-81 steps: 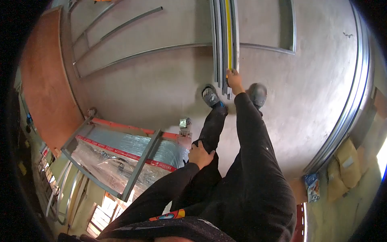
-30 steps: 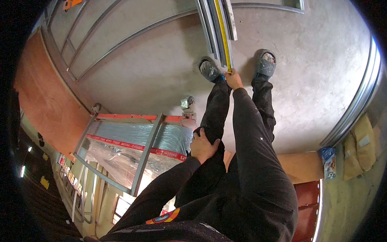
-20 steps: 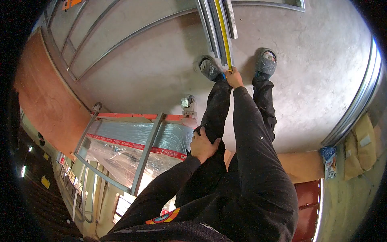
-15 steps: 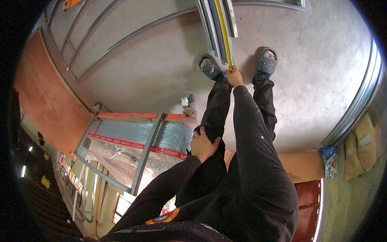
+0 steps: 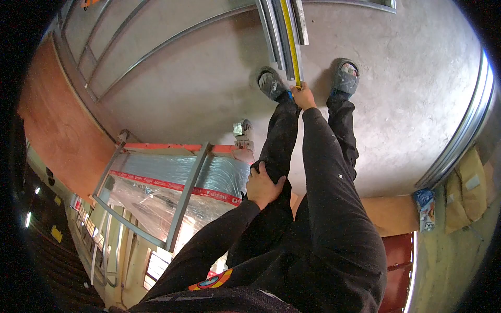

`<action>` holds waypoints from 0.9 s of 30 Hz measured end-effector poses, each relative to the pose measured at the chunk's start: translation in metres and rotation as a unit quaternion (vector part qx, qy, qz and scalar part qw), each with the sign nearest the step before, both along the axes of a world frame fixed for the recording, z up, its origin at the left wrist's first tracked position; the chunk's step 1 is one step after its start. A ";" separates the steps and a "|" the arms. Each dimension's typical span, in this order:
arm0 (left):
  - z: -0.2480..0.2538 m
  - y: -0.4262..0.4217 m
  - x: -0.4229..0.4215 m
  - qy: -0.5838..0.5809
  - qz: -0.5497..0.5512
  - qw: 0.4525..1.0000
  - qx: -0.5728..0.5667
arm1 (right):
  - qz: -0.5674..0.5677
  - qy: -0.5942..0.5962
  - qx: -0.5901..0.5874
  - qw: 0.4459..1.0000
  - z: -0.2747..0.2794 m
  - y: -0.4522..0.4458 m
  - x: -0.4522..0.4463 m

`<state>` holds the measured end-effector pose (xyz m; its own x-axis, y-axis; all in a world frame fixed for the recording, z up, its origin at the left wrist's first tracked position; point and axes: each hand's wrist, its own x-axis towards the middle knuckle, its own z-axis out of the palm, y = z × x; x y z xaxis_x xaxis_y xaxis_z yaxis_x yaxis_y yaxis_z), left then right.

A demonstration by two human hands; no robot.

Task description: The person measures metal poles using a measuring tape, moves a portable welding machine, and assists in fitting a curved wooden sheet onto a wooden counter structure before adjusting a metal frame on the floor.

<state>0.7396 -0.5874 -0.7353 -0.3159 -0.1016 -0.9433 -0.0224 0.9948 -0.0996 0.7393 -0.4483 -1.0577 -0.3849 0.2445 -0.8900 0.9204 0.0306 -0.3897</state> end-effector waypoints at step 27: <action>0.010 0.005 0.025 0.063 0.060 0.996 -0.007 | -0.163 0.115 -0.110 0.974 0.142 0.064 0.007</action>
